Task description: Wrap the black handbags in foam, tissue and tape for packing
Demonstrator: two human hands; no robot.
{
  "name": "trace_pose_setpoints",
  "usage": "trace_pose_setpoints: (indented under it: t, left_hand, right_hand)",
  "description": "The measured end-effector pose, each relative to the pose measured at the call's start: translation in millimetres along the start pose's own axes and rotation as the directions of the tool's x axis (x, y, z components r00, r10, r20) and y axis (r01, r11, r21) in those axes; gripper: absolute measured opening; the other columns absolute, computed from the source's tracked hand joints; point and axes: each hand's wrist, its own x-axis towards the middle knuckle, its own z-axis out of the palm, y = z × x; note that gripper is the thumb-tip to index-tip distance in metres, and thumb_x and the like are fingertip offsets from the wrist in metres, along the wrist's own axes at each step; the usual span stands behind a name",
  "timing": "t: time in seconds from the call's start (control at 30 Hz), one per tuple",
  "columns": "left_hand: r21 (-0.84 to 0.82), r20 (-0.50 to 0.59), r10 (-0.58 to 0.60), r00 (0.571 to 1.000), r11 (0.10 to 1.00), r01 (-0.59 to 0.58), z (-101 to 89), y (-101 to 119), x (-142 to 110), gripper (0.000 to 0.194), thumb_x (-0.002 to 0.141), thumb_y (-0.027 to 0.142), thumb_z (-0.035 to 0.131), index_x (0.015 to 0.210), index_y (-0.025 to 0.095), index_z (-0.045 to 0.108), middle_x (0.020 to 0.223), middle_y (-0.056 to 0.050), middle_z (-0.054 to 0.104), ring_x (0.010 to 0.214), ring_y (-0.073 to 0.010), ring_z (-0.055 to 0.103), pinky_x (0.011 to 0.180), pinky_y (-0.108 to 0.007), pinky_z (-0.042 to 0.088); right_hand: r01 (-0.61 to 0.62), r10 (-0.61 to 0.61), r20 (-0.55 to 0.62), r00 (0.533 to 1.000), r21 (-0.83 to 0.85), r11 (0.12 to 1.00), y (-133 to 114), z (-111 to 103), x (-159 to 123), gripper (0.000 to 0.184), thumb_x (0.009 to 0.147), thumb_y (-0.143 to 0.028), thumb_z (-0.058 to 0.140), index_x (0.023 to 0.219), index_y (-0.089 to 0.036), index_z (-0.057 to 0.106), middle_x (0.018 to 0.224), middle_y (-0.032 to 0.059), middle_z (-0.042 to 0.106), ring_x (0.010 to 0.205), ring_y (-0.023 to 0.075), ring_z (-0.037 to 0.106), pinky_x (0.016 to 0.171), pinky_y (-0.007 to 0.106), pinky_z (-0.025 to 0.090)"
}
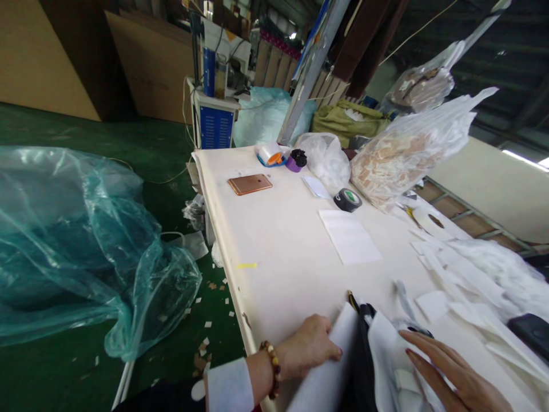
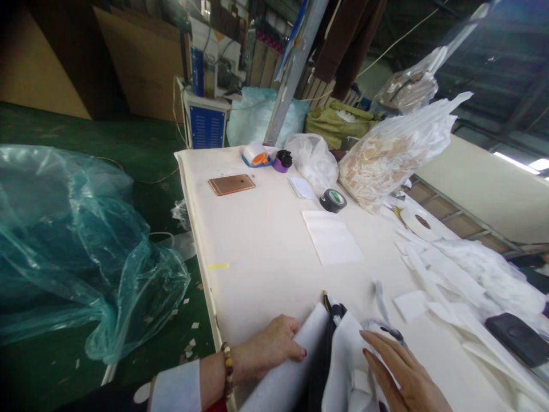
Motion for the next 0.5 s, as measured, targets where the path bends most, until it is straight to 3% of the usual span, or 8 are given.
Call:
trace_pose_setpoints:
  t: [0.13, 0.3, 0.4, 0.5]
  left_hand:
    - [0.081, -0.039, 0.032, 0.999, 0.996, -0.029, 0.6, 6.9, 1.6, 0.021, 0.050, 0.013, 0.064, 0.054, 0.018, 0.044, 0.055, 0.006, 0.040, 0.057, -0.0121, 0.040, 0.053, -0.025, 0.029]
    - [0.090, -0.033, 0.017, 0.999, 0.996, -0.014, -0.5, 10.0, -0.8, 0.018, 0.051, 0.016, 0.063, 0.055, 0.019, 0.046, 0.053, 0.006, 0.039, 0.054, -0.0124, 0.039, 0.051, -0.026, 0.027]
    - [0.087, -0.028, 0.022, 0.999, 0.996, -0.019, 3.6, 12.2, 1.0, 0.015, 0.052, 0.015, 0.062, 0.058, 0.019, 0.049, 0.055, 0.005, 0.041, 0.054, -0.0131, 0.039, 0.052, -0.026, 0.027]
    - [0.104, -0.049, 0.035, 0.998, 0.994, -0.030, 9.2, 14.2, 5.9, 0.017, 0.052, 0.015, 0.062, 0.057, 0.019, 0.046, 0.055, 0.005, 0.038, 0.055, -0.0123, 0.036, 0.053, -0.026, 0.025]
  right_hand:
    - [-0.166, 0.163, 0.066, 0.984, 0.047, 0.985, 27.2, 21.5, 14.6, 0.041, 0.083, -0.042, 0.035, 0.096, -0.022, 0.068, 0.107, 0.0074, 0.069, 0.099, 0.0254, 0.064, 0.089, 0.039, 0.053]
    - [-0.420, 0.421, 0.008, 0.907, 0.104, 0.902, 14.8, 19.2, 46.7, 0.045, 0.079, -0.052, 0.037, 0.091, -0.020, 0.066, 0.095, 0.0095, 0.072, 0.086, 0.0265, 0.068, 0.072, 0.038, 0.058]
    - [-0.341, 0.339, 0.041, 0.940, 0.165, 0.925, 10.2, 20.4, 57.6, 0.041, 0.080, -0.051, 0.042, 0.096, -0.022, 0.066, 0.097, 0.0072, 0.071, 0.090, 0.0242, 0.067, 0.077, 0.035, 0.056]
    - [-0.223, 0.212, 0.094, 0.973, 0.130, 0.966, 26.1, 36.3, 58.6, 0.036, 0.083, -0.042, 0.040, 0.098, -0.023, 0.067, 0.098, 0.0062, 0.072, 0.090, 0.0222, 0.068, 0.080, 0.035, 0.056]
